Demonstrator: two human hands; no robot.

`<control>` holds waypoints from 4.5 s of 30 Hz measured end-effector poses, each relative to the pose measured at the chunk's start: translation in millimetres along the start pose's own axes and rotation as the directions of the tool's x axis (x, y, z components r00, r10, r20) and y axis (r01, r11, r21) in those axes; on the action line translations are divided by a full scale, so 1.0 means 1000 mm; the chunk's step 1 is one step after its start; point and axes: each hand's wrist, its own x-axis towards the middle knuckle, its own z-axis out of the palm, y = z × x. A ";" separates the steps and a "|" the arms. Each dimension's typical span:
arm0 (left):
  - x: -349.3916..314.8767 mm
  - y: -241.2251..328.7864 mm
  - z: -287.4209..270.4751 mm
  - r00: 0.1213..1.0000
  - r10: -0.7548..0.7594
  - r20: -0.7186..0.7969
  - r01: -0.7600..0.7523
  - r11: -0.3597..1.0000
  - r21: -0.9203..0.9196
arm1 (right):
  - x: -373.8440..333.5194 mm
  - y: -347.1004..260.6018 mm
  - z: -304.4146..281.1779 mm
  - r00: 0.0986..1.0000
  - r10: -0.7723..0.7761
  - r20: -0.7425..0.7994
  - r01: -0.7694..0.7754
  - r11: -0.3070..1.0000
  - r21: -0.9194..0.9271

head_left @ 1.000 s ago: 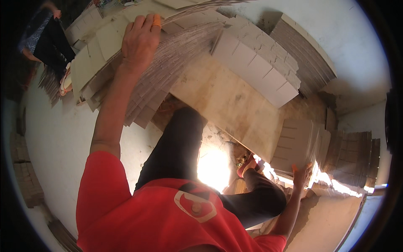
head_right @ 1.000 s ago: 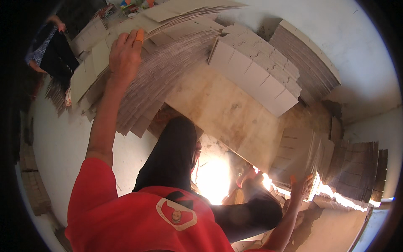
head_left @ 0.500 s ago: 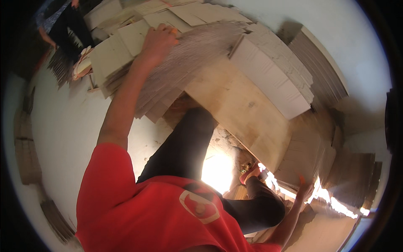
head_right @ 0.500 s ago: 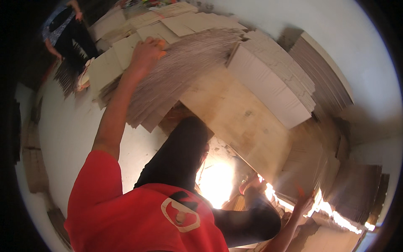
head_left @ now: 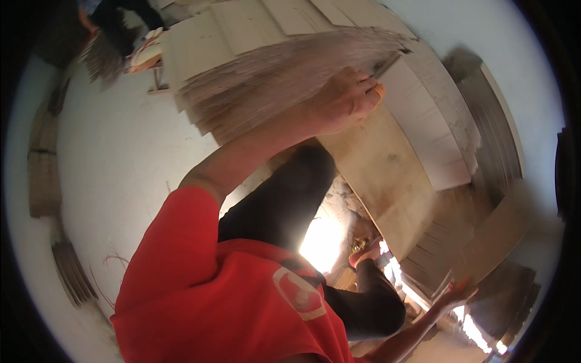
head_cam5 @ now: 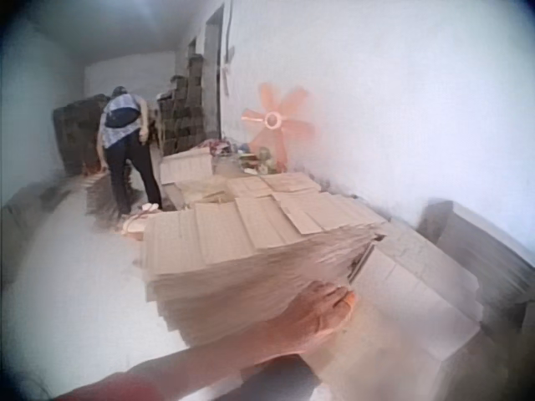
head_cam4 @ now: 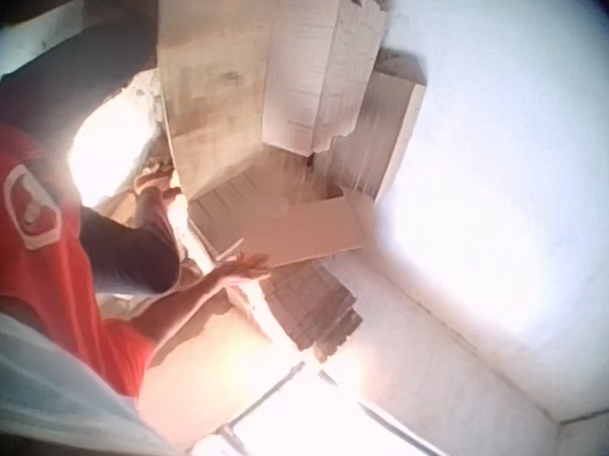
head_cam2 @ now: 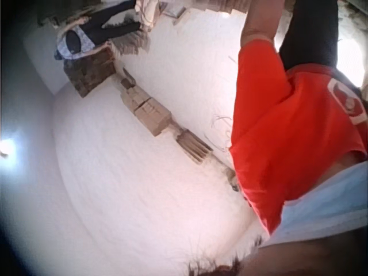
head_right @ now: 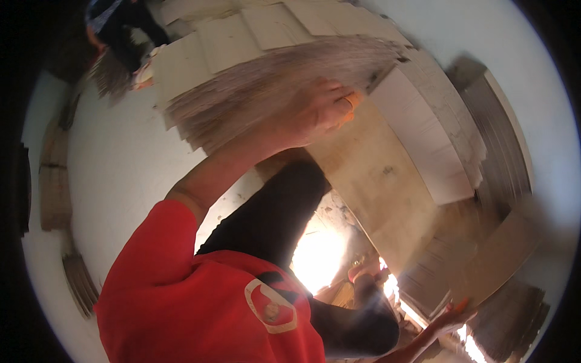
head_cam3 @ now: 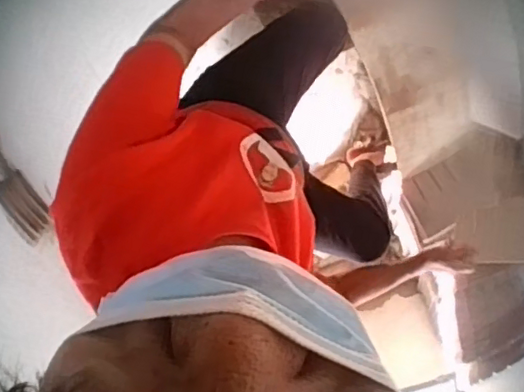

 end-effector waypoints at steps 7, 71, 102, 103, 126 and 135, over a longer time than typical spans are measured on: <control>0.025 0.021 0.139 0.984 -0.139 0.111 0.173 0.896 -0.408 | -0.004 -0.103 0.008 0.997 -0.047 -0.054 0.070 0.804 0.590; 0.102 0.164 0.249 0.871 0.395 0.294 -0.177 0.809 -0.561 | -0.010 -0.117 0.088 0.958 -0.287 0.004 0.272 0.912 0.306; 0.109 0.172 0.163 0.845 0.387 0.370 0.092 0.576 -0.812 | -0.033 -0.111 0.100 0.913 -0.405 0.049 0.397 0.911 0.115; 0.119 0.161 0.163 0.832 0.360 0.423 0.167 0.563 -0.809 | -0.035 -0.114 0.100 0.934 -0.346 0.091 0.334 0.934 0.129; 0.152 0.086 0.317 0.930 0.351 0.114 -0.302 0.901 -0.311 | -0.020 -0.143 0.104 0.951 -0.305 0.048 0.292 0.938 0.188; 0.162 0.089 0.317 0.908 0.304 0.289 -0.240 0.941 -0.237 | -0.023 -0.148 0.097 0.956 -0.283 0.074 0.262 0.941 0.212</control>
